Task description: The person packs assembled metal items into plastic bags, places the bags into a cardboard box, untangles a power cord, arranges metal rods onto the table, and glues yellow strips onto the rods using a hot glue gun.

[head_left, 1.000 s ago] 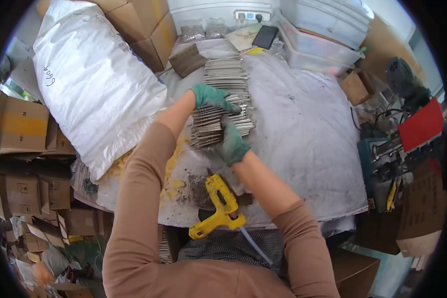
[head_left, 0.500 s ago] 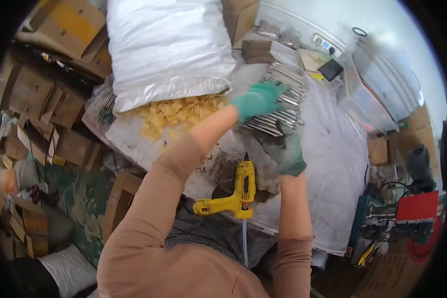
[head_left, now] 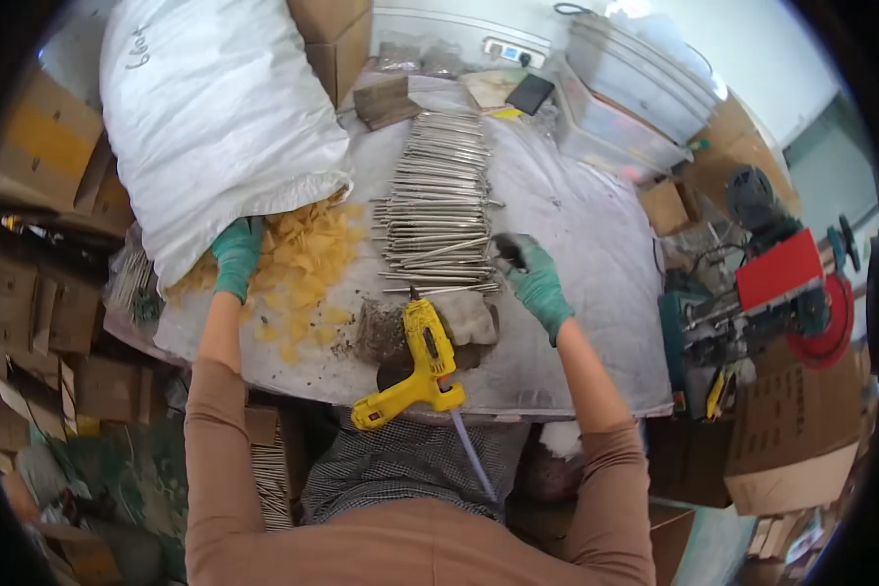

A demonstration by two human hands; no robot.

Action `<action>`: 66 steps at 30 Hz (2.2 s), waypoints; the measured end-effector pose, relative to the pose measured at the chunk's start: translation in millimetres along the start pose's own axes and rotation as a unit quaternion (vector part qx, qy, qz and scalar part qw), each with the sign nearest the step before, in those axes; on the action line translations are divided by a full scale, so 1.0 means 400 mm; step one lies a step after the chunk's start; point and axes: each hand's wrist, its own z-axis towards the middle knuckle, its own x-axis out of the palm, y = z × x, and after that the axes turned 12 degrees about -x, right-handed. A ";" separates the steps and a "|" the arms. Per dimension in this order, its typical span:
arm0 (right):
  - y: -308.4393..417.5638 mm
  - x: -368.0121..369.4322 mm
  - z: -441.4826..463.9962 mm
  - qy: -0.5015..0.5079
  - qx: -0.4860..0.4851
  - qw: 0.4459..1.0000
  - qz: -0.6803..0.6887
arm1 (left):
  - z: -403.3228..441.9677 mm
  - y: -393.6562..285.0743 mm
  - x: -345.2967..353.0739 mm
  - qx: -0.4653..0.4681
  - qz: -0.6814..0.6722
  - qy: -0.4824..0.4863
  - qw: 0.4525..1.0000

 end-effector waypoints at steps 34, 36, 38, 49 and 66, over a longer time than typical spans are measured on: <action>-0.023 0.078 0.024 -0.407 0.050 0.745 0.526 | -0.542 -0.077 -0.132 0.306 -0.125 0.021 0.943; -0.065 0.061 0.004 -0.474 0.143 0.627 0.601 | -0.541 -0.083 -0.110 0.295 -0.101 0.022 0.950; -0.157 0.054 -0.024 -0.500 0.150 0.589 0.617 | -0.546 -0.093 -0.102 0.290 -0.076 0.033 0.953; -0.134 0.104 -0.043 -0.420 0.178 0.820 0.346 | -0.576 -0.068 -0.089 0.307 -0.057 -0.001 0.950; -0.079 0.089 -0.200 -0.276 0.076 0.926 0.245 | -0.610 -0.070 -0.154 0.070 -0.562 0.017 0.824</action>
